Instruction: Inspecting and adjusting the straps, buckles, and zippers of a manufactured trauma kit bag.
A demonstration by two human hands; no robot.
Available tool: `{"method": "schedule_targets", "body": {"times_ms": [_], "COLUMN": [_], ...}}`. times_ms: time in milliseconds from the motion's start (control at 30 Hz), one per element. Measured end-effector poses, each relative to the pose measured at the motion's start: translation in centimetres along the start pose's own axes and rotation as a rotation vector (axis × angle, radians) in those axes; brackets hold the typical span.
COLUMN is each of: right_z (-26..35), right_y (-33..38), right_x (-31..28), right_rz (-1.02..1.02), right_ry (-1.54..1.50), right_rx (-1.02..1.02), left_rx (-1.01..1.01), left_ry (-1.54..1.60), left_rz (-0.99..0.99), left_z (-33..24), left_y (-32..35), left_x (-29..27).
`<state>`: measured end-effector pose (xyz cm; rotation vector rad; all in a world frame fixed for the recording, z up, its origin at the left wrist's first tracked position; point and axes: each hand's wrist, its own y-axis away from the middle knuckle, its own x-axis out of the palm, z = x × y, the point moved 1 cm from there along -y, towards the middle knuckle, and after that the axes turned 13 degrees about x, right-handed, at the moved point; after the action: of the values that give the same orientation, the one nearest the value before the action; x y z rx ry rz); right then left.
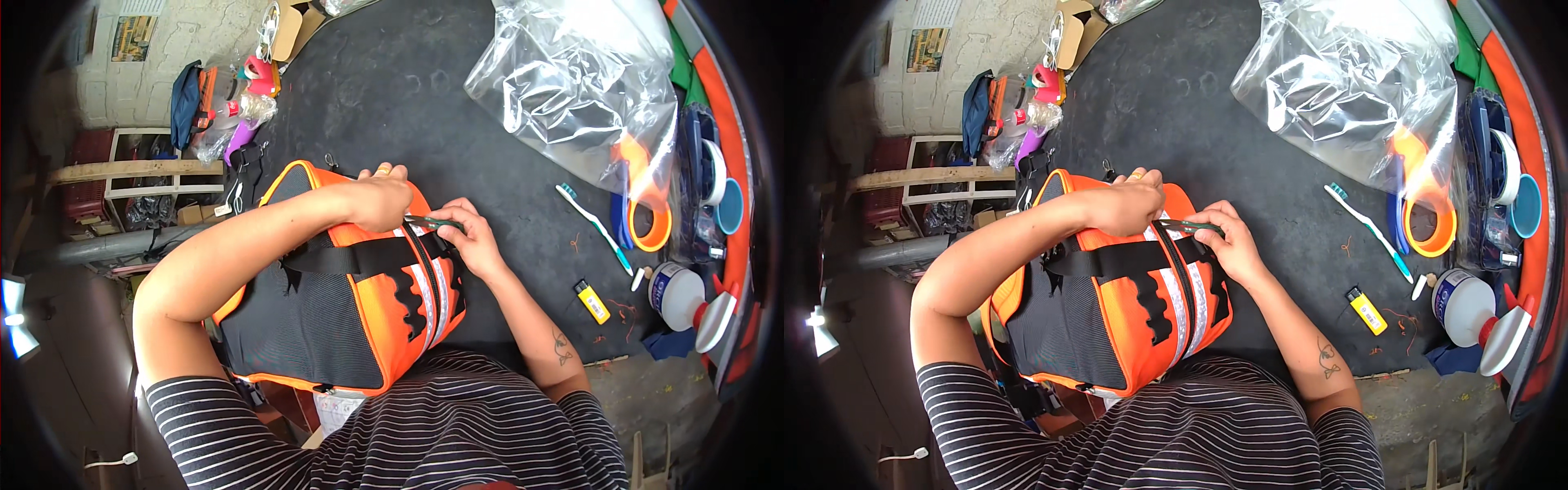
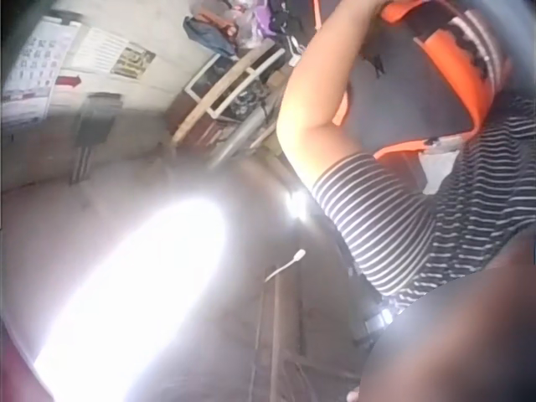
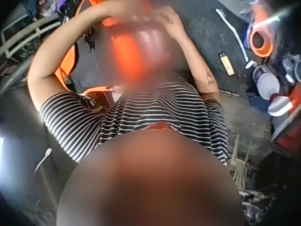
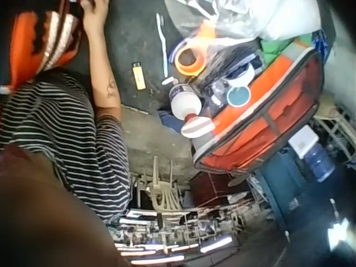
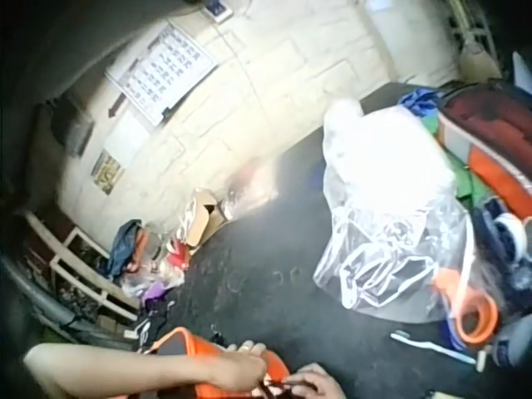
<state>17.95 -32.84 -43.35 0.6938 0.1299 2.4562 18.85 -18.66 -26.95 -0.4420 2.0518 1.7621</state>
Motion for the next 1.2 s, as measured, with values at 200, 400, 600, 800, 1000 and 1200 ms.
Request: {"method": "schedule_targets", "body": {"times_ms": [200,400,600,800,1000,1200], "right_z": [-0.3,2.2,7.4,8.7,8.0,7.6], "right_y": [-0.7,-1.8,-2.3,-2.2,-2.1,-1.7], "right_x": [0.7,-0.1,0.2,0.8,0.5,0.8], "right_rz": [0.051,-0.147,-0.310,-0.281,-0.284,-0.339], "right_ry": [-0.049,0.112,0.676,0.695,0.664,0.627], "right_rx": [-0.095,-0.006,-0.416,-0.394,-0.385,-0.403], "left_rx": [-0.018,0.037,-0.141,-0.059,-0.076,-0.140], "left_ry": [0.750,0.672,0.155,0.480,0.524,0.577], "left_rz": [-0.500,-0.799,-0.191,-0.489,-0.546,-0.499], "left_z": [0.2,4.3,5.5,5.4,5.4,4.9], "left_y": [0.3,3.2,6.8,8.4,8.2,8.4], "left_x": [-2.8,-8.5,-3.8,-1.4,-1.4,-1.8]}}
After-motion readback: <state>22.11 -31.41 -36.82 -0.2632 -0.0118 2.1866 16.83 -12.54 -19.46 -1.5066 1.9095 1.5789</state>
